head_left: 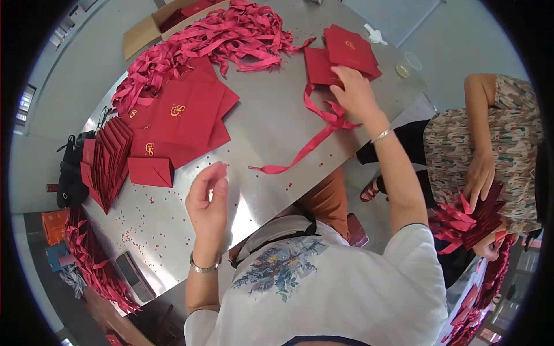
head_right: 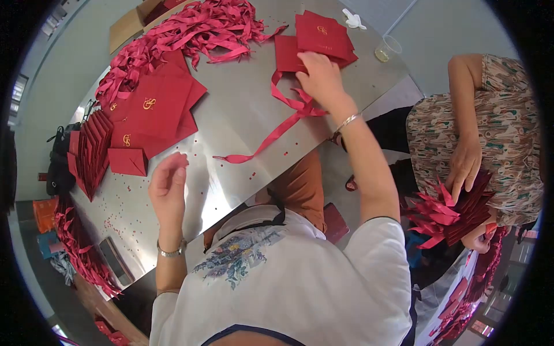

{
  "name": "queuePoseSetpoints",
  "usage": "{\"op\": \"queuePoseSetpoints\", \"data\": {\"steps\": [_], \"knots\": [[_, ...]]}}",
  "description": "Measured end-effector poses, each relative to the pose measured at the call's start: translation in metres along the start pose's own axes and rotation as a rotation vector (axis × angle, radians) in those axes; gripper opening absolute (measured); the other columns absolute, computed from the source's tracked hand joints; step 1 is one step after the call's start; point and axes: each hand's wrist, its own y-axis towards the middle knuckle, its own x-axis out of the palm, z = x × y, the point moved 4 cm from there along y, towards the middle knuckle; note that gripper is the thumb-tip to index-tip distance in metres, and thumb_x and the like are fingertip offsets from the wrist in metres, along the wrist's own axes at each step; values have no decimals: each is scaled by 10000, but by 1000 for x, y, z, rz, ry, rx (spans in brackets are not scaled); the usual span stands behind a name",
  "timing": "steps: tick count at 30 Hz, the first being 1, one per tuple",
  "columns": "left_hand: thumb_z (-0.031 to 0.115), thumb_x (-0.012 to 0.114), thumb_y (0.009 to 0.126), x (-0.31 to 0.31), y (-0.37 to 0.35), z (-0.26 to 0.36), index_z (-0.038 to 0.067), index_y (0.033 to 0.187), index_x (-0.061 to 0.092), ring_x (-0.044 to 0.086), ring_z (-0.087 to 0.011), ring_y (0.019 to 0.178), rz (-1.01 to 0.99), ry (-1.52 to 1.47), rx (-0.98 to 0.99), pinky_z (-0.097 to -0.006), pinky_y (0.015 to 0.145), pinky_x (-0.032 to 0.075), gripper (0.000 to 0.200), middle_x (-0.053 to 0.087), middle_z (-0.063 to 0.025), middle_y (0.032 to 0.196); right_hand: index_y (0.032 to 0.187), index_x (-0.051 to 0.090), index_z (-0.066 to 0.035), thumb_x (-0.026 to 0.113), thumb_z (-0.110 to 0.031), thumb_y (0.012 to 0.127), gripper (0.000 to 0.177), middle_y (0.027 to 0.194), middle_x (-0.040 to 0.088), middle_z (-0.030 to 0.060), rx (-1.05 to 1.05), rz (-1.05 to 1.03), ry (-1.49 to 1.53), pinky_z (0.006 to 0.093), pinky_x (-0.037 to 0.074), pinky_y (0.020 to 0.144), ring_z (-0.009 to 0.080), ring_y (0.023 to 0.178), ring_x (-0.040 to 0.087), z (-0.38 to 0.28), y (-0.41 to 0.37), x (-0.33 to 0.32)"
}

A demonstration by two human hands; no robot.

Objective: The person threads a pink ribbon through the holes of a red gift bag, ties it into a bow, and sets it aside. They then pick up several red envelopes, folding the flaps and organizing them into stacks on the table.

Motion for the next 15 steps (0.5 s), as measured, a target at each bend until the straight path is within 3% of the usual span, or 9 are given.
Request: {"op": "queuePoseSetpoints", "data": {"steps": [1, 3, 4, 5, 7, 10, 12, 15], "knots": [[42, 602, 885, 0, 4, 6, 0, 1149, 582, 605, -150, 956, 1, 142, 63, -284, 856, 478, 268, 648, -82, 1073, 1117, 604, -76, 646, -230, 797, 357, 1077, 626, 149, 69, -41, 57, 401, 443, 900, 335, 1031, 557, -7, -6, 4], [34, 639, 819, 13, 10, 20, 21, 1131, 593, 602, -255, 971, -131, 388, 291, -344, 854, 476, 316, 634, -130, 1086, 1018, 627, -54, 642, -277, 793, 317, 952, 639, 136, 198, -301, 159, 400, 456, 854, 336, 957, 570, -41, -27, -8], [27, 647, 794, 25, 10, 26, 26, 1124, 594, 595, -297, 981, -203, 474, 420, -366, 856, 477, 335, 625, -148, 1092, 959, 622, -53, 632, -304, 793, 301, 904, 624, 123, 138, -191, 113, 409, 456, 818, 327, 937, 568, -45, -43, -1], [34, 660, 760, 40, 9, 23, 26, 1106, 596, 564, -346, 1020, -286, 506, 464, -399, 886, 459, 352, 611, -162, 1099, 949, 622, -66, 626, -294, 797, 274, 927, 622, 118, 112, -168, 64, 430, 452, 810, 314, 949, 569, -52, -54, 1], [43, 674, 732, 63, 3, 13, 30, 1113, 594, 552, -350, 1031, -357, 779, 569, -403, 894, 444, 390, 610, -161, 1051, 920, 619, -85, 633, -259, 798, 213, 953, 609, 103, 119, -164, 95, 438, 433, 818, 292, 981, 560, -53, -68, 16], [16, 643, 683, 67, 5, -19, 42, 946, 626, 550, -329, 914, -326, 819, 571, -413, 808, 442, 265, 594, -131, 914, 987, 614, -84, 641, -219, 790, 240, 992, 610, 113, 90, -81, 136, 432, 430, 828, 305, 985, 554, -59, -80, 15], [-1, 614, 658, 55, 9, -22, 50, 829, 618, 549, -320, 816, -288, 779, 542, -421, 726, 446, 178, 575, -118, 826, 1064, 602, -76, 650, -198, 781, 312, 1023, 610, 129, 36, 130, 56, 418, 425, 840, 316, 973, 553, -76, -80, 1], [3, 600, 663, 51, 12, -17, 48, 792, 605, 557, -326, 737, -269, 742, 546, -423, 665, 453, 137, 556, -124, 741, 1115, 561, -10, 648, -115, 775, 365, 1078, 597, 184, -123, 85, 391, 444, 441, 864, 367, 979, 557, -130, -82, -5]]}}
